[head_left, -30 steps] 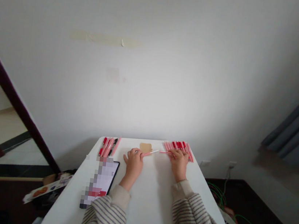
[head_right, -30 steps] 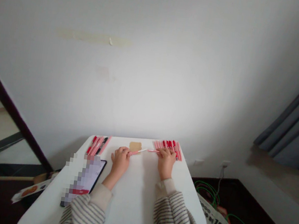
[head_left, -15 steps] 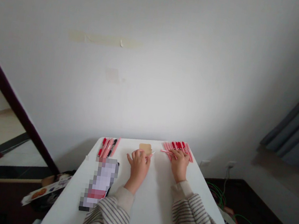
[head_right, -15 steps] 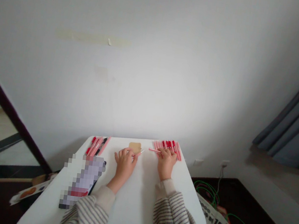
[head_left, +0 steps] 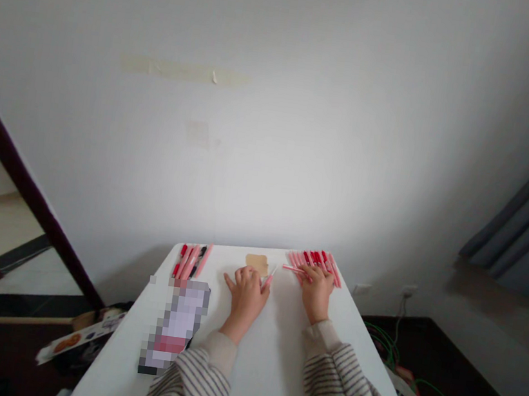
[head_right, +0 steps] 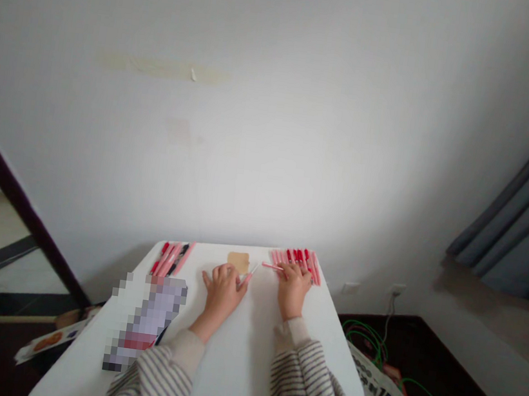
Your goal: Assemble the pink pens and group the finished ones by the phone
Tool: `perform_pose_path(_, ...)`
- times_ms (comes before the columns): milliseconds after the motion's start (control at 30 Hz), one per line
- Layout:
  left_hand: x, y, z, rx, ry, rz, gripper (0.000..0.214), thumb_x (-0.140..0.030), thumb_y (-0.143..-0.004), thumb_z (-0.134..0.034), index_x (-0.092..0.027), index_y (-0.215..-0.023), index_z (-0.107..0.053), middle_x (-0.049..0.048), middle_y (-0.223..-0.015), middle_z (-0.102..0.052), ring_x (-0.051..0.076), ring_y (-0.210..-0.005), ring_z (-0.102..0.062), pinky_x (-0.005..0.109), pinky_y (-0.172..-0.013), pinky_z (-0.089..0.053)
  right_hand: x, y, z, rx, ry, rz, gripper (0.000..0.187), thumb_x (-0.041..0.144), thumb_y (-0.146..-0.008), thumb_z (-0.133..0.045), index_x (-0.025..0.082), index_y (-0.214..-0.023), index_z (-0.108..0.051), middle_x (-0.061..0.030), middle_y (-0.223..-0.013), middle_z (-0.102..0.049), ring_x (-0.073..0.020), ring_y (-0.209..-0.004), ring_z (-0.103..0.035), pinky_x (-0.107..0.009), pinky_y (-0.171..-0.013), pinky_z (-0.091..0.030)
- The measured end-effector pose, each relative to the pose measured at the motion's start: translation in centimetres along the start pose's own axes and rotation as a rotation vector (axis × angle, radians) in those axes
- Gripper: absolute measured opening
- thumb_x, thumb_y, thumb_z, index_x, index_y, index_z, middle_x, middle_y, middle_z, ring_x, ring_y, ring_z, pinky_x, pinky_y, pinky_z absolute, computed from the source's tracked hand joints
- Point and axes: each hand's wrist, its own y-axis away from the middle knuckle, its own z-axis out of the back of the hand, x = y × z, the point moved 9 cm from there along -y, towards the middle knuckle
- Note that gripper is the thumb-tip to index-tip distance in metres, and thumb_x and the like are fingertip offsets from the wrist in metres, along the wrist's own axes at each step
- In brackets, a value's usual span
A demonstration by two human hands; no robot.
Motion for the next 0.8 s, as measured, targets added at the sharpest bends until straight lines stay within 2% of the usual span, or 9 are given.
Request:
perform_pose_path(367, 0.02, -0.09, 0.51, -0.059, 0.003, -0.007, 0.034, -0.038, -0.091, -0.039, -0.020, -0.090, -0.068, 0.0115, -0.117, -0.057, 0.030, -0.115, -0.043, 0.072, -0.106, -0.018, 0.08, -0.02, 0.12, 0.002, 0.008, -0.005, 0.032, 0.043, -0.090, -0.051, 0.023, -0.089, -0.076, -0.0069, -0.090, -0.071, -0.0275, -0.093, -0.048, -0.040, -0.084, -0.034)
perform_pose_path(800, 0.12, -0.10, 0.97, -0.074, -0.003, 0.019, 0.037, -0.043, -0.090, -0.040, -0.020, -0.088, -0.068, 0.0111, -0.115, -0.058, 0.029, -0.114, -0.045, 0.071, -0.104, -0.021, 0.06, 0.05, 0.01, -0.014, 0.001, 0.034, 0.028, 0.042, -0.089, -0.055, 0.023, -0.088, -0.076, -0.0079, -0.091, -0.071, -0.0256, -0.095, -0.049, -0.038, -0.082, -0.034)
